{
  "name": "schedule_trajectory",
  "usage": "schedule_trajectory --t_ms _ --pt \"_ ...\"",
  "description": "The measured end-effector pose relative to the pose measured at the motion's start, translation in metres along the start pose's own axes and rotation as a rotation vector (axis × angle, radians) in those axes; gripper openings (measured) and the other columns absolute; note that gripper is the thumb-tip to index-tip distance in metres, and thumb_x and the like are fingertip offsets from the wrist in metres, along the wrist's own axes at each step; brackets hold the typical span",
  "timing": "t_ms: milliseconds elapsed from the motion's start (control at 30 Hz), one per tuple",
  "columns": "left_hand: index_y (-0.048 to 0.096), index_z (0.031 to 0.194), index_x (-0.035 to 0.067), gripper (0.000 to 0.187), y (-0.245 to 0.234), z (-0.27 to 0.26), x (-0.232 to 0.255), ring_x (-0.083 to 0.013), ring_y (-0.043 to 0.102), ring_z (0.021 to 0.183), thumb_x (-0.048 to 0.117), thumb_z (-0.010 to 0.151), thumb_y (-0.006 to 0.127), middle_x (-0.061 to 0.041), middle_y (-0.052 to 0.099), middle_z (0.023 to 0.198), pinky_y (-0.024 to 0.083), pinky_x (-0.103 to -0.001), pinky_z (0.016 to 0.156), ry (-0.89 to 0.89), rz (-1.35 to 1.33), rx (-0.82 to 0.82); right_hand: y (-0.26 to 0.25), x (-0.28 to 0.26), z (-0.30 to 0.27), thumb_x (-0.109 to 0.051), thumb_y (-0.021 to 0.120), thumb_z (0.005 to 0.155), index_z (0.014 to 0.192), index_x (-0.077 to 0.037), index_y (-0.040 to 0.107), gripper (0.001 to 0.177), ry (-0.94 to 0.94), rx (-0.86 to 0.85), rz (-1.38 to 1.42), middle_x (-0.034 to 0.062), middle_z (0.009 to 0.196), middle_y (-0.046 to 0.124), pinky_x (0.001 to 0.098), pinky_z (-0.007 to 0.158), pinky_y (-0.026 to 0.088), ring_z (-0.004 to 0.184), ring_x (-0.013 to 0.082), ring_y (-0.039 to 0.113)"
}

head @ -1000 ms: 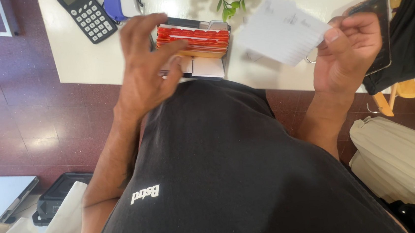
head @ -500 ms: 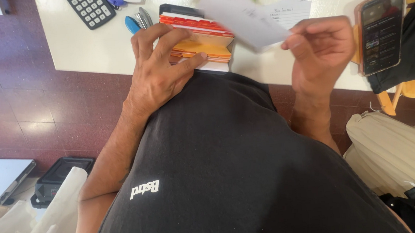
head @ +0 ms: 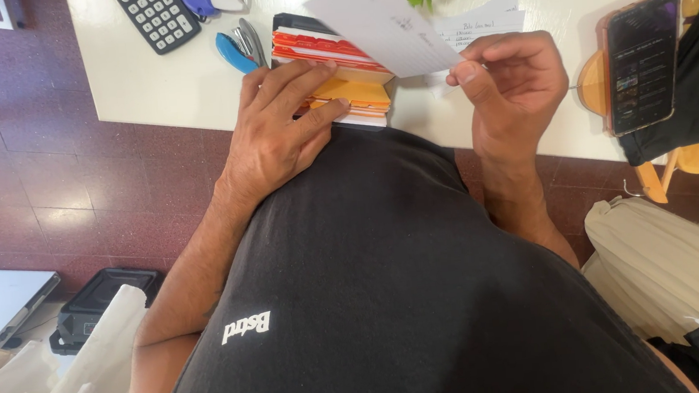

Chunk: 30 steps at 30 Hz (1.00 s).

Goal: Searching through a card index and reviewing handwritten notes on a desk

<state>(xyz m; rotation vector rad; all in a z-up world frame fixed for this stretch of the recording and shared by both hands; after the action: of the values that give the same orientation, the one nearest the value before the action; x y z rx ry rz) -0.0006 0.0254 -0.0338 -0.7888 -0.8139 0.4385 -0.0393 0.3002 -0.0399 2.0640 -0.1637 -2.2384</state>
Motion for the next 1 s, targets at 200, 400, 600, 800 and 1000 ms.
schedule_trajectory --t_ms 200,400,600,800,1000 --pt "0.069 0.107 0.008 0.003 -0.002 0.004 0.005 -0.0380 0.063 0.121 0.007 0.104 0.071 -0.020 0.064 0.134 0.045 -0.048 0.095 -0.020 0.014 -0.036 -0.007 0.000 0.002 0.004 0.076 0.095 0.102 -0.004 0.054 0.024 -0.027 0.016 -0.002 0.0185 0.092 0.064 0.0376 0.074 0.061 0.078 0.0276 0.065" --pt "0.069 0.106 0.009 0.012 0.000 0.004 0.005 -0.0377 0.062 0.113 0.003 0.097 0.072 -0.017 0.063 0.131 0.046 -0.048 0.090 -0.050 -0.009 -0.051 -0.004 0.000 0.001 0.005 0.075 0.095 0.102 -0.005 0.056 0.022 -0.002 0.017 0.007 0.0164 0.093 0.065 0.0353 0.073 0.063 0.082 0.0241 0.064" --pt "0.069 0.104 0.011 0.013 0.000 0.002 0.005 -0.0329 0.058 0.105 0.002 0.095 0.069 -0.010 0.065 0.123 0.041 -0.045 0.085 -0.032 0.016 -0.041 -0.001 0.005 0.001 0.010 0.075 0.094 0.102 -0.003 0.056 0.024 -0.007 -0.061 0.009 0.0174 0.093 0.067 0.0358 0.073 0.064 0.078 0.0271 0.067" --pt "0.075 0.095 0.014 0.007 0.010 -0.001 0.002 -0.0281 0.065 0.094 0.013 0.097 0.069 -0.006 0.071 0.104 0.043 -0.038 0.081 -0.029 -0.026 0.140 0.004 0.019 0.003 0.016 0.075 0.091 0.100 0.010 0.056 0.022 -0.055 -0.268 -0.006 0.0263 0.098 0.069 0.0345 0.077 0.063 0.091 0.0272 0.074" --pt "0.078 0.095 0.013 0.006 0.006 -0.004 0.002 -0.0264 0.065 0.088 0.014 0.098 0.073 -0.006 0.072 0.096 0.045 -0.038 0.078 -0.012 -0.022 0.157 0.022 -0.003 0.005 0.008 0.083 0.092 0.096 0.005 0.072 0.012 -0.263 -0.384 -0.412 0.0191 0.093 0.076 0.0364 0.067 0.061 0.076 0.0279 0.073"
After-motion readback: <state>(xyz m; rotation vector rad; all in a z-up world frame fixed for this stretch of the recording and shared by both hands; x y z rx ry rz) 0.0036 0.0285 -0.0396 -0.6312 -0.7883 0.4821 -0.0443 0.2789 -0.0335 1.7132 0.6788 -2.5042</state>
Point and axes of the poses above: each hand's wrist, its own z-axis towards the middle knuckle, its own y-axis out of the palm, x = y × z, the point moved 1 cm from there along z, towards the middle knuckle
